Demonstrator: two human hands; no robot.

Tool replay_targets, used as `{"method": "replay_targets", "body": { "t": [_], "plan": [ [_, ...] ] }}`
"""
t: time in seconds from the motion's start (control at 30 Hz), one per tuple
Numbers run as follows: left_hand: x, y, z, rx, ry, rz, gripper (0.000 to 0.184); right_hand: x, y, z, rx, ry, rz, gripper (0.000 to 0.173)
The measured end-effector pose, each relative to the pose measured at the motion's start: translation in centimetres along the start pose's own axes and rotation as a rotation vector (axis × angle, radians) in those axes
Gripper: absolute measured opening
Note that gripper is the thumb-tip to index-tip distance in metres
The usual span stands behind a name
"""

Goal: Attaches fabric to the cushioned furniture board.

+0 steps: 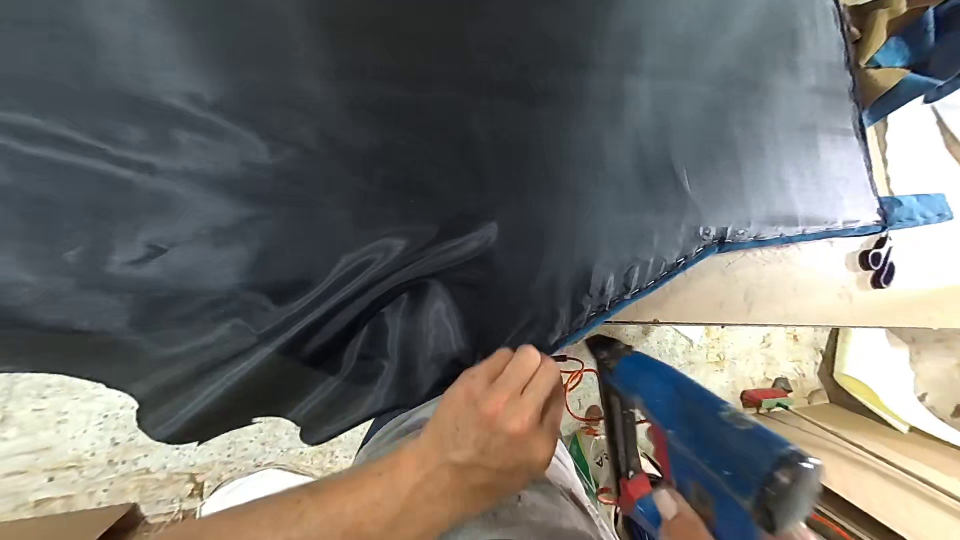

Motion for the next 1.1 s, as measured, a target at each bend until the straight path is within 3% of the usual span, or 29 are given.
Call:
{"method": "replay_targets", "body": {
  "t": [0.13, 0.23, 0.33, 0.53, 0.7, 1.1],
  "plan": [
    [1.0, 3.9, -2.0, 0.143, 0.165, -0.044, 0.019, 2.9, 0.2, -2.1, 0.069, -0.209, 0.052, 0.035],
    [0.7, 4.0, -3.3, 0.234, 0.051, -0.186, 0.026, 4.2, -0.3, -2.8, 0.054, -0.248, 0.099, 0.030],
    [0.1, 3.1, -2.3, 0.200, -0.105, -0.296, 0.022, 5.9, -1.4, -2.6, -0.033, -0.246, 0.108, 0.032],
    [0.2, 2.4, -0.4, 0.216, -0.218, -0.360, 0.022, 7.2, -1.8, -1.1, -0.167, -0.321, -0.010, 0.035],
    [-0.5, 1.5, 0.0, 0.139, -0.232, -0.309, 0.022, 7.1, 0.2, 0.7, -0.190, -0.446, -0.036, 0.029],
    [-1.5, -0.4, -1.1, 0.104, -0.250, -0.152, 0.015, 5.5, 3.4, 3.0, -0.093, -0.410, -0.020, 0.035]
  ]
}}
Point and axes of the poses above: each hand's wrist, its own y-axis away from the middle knuckle, its own z-axis out of the palm, x = y × z, the point moved 3 cm from there along -y, towards the middle knuckle, and after that the axes turned 7 degrees about x, right-handed, at the moved point
